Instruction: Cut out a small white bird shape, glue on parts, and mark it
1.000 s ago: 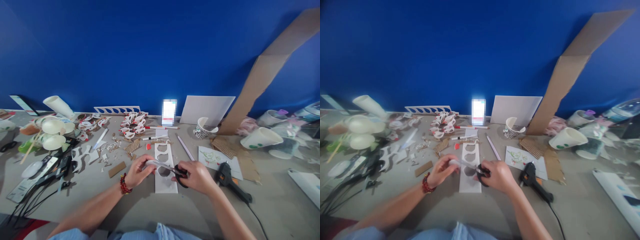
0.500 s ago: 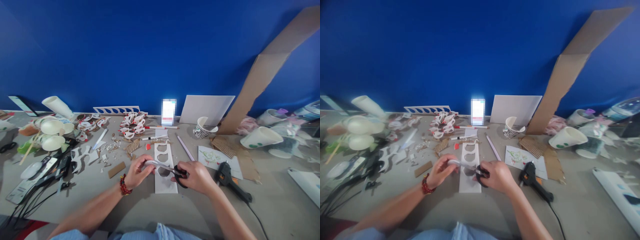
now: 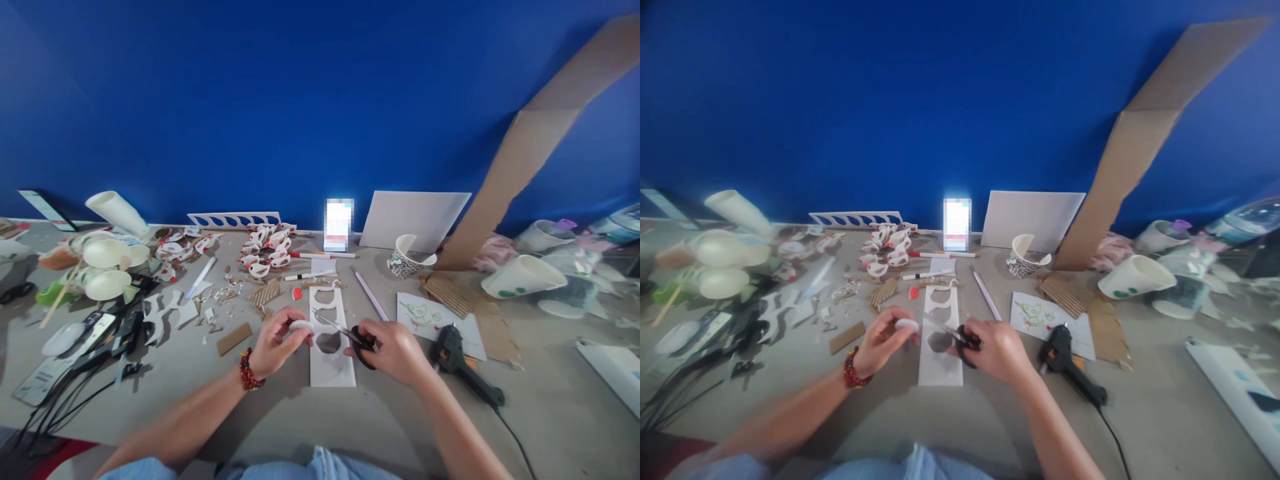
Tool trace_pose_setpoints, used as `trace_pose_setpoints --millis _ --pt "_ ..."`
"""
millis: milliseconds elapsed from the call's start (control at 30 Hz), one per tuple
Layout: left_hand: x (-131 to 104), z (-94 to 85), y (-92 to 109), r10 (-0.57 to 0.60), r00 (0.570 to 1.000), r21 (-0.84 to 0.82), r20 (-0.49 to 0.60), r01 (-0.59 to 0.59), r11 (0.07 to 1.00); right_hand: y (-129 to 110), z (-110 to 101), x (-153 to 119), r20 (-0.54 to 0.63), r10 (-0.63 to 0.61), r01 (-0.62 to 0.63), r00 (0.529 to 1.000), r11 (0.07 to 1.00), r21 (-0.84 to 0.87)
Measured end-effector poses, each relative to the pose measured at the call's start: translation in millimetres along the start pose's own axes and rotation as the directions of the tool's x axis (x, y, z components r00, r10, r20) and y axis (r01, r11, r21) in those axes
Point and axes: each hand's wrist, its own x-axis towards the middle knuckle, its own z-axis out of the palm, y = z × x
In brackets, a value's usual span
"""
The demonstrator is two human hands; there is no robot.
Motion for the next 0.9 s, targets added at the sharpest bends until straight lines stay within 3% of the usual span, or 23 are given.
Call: trace_pose_setpoints --millis 167,500,700,900 --pt "-0.2 1.4 2.8 -0.01 1.0 -0.01 0.011 0.01 1.0 -2.8 1.4 0.4 0.045 -0.069 0.07 0.997 0.997 -0.028" --pt "-0.3 1.2 2.4 -0.003 1.0 -0.003 0.027 0.003 1.0 0.6 7.3 0.1 0.028 -0.095 0.097 0.995 0.993 -0.07" --pt "-0.7 2.6 4.8 -0.029 0.999 -0.022 0.023 0.029 0.999 2.0 8.9 0.2 0.023 -0.053 0.056 0.998 0.991 -0.12" --pt "1.8 4.4 7.8 -0.04 0.999 -0.146 0.031 0.044 0.988 -1.4 7.2 1.0 -0.016 0.002 -0.002 1.0 0.999 -0.035"
